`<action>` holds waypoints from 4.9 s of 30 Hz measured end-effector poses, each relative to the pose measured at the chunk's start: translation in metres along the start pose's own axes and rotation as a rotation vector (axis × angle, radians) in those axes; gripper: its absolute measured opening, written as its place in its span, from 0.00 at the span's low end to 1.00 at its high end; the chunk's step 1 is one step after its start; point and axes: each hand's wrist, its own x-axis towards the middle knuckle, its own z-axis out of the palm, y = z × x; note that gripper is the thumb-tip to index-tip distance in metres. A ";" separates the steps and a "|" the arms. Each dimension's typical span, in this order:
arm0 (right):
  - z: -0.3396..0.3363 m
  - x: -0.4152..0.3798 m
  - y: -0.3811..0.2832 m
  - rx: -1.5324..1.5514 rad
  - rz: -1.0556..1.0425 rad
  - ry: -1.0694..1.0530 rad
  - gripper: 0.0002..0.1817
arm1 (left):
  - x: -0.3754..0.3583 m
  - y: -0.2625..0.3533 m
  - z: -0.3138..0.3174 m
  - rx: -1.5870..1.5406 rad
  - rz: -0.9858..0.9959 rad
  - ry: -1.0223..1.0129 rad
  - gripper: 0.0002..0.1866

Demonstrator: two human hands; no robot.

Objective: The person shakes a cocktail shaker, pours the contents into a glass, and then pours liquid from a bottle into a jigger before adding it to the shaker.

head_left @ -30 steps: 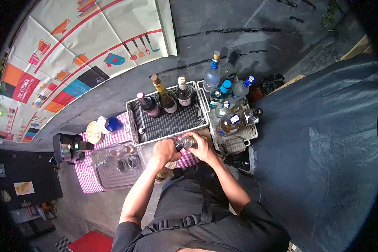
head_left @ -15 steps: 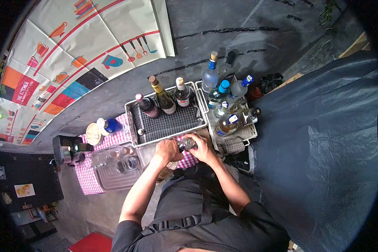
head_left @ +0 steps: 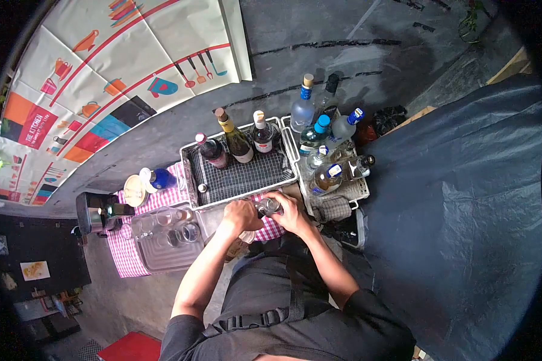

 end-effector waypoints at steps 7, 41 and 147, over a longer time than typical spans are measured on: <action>-0.001 -0.001 0.000 0.005 0.019 0.004 0.29 | -0.002 0.003 -0.001 0.016 0.012 -0.008 0.25; 0.004 -0.005 0.009 0.002 0.079 0.014 0.27 | -0.003 -0.001 0.001 -0.032 0.015 0.007 0.26; -0.003 -0.002 0.001 -0.049 0.028 -0.016 0.27 | 0.000 0.004 0.010 -0.043 -0.020 0.053 0.24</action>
